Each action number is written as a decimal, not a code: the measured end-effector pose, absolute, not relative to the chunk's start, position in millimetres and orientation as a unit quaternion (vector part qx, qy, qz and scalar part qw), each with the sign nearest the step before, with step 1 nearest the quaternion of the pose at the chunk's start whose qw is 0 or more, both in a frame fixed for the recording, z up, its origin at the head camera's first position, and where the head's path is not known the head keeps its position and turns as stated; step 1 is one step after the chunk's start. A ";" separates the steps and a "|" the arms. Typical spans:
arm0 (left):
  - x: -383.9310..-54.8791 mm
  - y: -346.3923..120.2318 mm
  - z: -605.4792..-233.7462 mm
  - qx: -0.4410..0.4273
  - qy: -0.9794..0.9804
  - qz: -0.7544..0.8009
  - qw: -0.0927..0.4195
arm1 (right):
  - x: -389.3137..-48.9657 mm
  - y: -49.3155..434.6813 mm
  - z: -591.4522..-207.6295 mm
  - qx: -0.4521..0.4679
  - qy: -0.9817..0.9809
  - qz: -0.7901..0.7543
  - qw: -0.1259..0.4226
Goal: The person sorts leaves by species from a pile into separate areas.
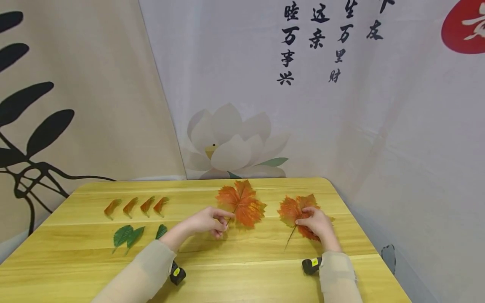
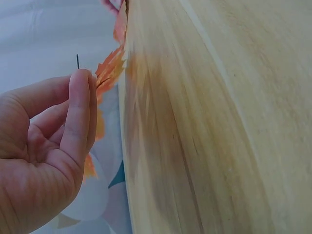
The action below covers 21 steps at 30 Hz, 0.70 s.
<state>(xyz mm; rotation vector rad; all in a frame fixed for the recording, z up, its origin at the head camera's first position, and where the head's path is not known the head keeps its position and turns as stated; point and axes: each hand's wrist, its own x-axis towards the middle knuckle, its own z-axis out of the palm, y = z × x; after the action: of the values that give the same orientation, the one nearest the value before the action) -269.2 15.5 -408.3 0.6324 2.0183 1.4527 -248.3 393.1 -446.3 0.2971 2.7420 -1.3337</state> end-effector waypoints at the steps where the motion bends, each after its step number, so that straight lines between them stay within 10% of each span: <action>1: -269.3 15.0 -408.3 0.237 0.754 0.543 0.284 | -248.6 392.8 -446.2 0.094 0.896 -0.433 0.041; 21: -268.0 -6.4 -394.2 0.221 0.764 0.551 0.252 | -247.2 391.9 -448.3 0.000 0.914 -0.403 0.043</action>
<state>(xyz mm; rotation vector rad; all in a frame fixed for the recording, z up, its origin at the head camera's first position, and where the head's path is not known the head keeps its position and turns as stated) -268.0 -6.4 -394.2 0.6020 2.0770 1.4994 -247.2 391.9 -448.3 -0.0010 2.7954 -1.2323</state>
